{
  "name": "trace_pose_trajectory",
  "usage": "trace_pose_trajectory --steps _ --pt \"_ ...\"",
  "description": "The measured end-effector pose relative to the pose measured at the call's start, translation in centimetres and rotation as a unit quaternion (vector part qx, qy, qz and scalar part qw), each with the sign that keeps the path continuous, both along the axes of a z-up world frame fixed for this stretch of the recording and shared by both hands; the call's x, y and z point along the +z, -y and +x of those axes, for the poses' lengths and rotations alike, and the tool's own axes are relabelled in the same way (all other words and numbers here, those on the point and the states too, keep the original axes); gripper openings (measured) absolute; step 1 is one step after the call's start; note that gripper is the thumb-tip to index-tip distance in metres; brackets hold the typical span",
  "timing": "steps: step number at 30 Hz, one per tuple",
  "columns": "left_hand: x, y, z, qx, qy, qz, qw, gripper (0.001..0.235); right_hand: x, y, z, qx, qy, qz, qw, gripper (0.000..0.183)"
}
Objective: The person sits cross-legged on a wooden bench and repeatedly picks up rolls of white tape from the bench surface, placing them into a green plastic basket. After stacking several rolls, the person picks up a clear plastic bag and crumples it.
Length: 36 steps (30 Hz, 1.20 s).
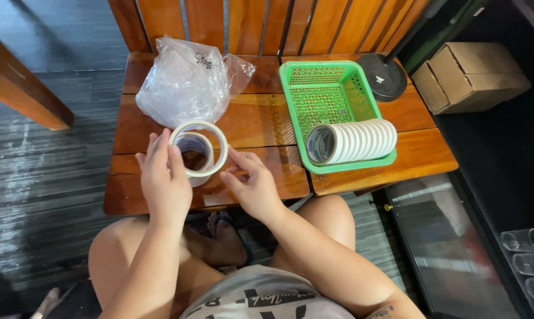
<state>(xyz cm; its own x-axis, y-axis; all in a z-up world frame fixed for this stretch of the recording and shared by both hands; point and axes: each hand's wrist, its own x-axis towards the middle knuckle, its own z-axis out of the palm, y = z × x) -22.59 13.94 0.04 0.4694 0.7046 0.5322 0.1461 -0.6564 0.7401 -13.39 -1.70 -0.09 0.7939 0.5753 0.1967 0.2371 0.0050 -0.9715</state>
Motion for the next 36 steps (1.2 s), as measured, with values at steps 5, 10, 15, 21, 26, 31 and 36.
trace_pose_trajectory --steps 5,10,15,21,26,31,36 --pt "2.0 2.5 3.4 -0.032 0.037 0.042 0.998 0.032 -0.1 2.8 1.7 -0.036 0.026 0.039 0.998 0.057" --pt "2.7 5.2 7.8 -0.093 0.113 0.094 0.985 0.033 -0.9 6.0 3.8 -0.080 0.030 0.076 0.993 0.055" --pt "2.7 8.1 12.0 -0.143 0.084 0.100 0.981 0.035 -1.6 9.3 5.4 -0.152 0.020 0.152 0.976 0.058" --pt "0.3 10.5 18.3 -0.194 0.017 0.069 0.978 0.032 -0.8 12.6 5.4 -0.223 0.087 0.110 0.965 0.058" --pt "0.4 12.1 20.5 -0.234 -0.076 0.037 0.969 0.036 -0.5 14.2 5.4 -0.248 0.148 0.046 0.956 0.061" --pt "-0.9 12.9 22.8 -0.238 -0.129 0.043 0.962 0.031 -1.8 14.8 6.0 -0.265 0.187 0.013 0.946 0.063" --pt "-0.7 13.4 23.0 -0.211 -0.142 0.084 0.963 0.021 -2.6 15.3 6.1 -0.266 0.213 -0.054 0.939 0.069"
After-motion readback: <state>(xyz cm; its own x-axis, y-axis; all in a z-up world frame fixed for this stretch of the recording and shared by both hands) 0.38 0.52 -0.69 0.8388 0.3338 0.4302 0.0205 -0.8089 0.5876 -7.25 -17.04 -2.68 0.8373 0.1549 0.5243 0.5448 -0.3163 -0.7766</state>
